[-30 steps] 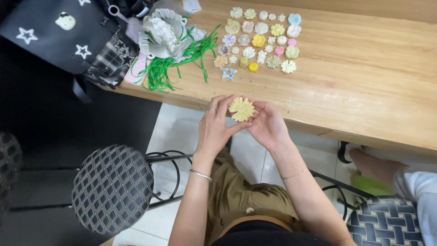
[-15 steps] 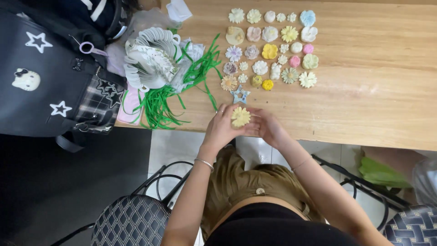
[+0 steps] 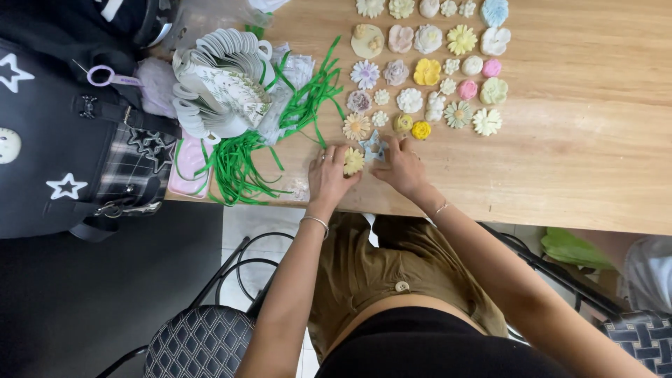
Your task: The person is inspecting and arranging various small decorative candles in a studio.
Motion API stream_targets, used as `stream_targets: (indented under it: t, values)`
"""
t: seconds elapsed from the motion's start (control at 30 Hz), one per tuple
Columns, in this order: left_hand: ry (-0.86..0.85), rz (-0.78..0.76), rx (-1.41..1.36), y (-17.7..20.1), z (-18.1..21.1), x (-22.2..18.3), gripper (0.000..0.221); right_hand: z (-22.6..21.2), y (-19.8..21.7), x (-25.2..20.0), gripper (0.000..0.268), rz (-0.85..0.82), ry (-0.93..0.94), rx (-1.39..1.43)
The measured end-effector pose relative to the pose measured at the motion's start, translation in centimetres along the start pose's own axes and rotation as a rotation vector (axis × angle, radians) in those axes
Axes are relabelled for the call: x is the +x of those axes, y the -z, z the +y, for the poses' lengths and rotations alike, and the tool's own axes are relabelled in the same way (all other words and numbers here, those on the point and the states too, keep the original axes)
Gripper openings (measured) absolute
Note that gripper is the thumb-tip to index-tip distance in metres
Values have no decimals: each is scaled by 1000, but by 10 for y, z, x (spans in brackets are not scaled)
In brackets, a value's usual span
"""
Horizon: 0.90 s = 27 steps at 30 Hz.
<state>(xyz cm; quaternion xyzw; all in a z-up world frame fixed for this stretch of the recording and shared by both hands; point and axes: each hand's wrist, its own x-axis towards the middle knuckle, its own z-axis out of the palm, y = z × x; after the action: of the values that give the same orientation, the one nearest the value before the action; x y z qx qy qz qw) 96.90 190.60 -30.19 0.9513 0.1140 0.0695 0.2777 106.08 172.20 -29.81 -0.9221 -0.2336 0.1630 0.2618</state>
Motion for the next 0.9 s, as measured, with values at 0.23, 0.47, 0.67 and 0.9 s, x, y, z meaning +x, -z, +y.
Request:
stream_targets:
  t: [0.23, 0.47, 0.67, 0.9]
  values:
    - [19, -15, 59, -18, -10, 11, 73, 21, -8, 12, 63, -34, -57, -66]
    - [19, -4, 25, -24, -13, 11, 75, 32, -3, 13, 63, -15, 11, -12]
    - [29, 18, 40, -16, -4, 10, 84, 35, -5, 18, 64, -66, 0, 16]
    - [28, 40, -15, -17, 0, 4, 65, 33, -3, 16, 66, -27, 74, -9]
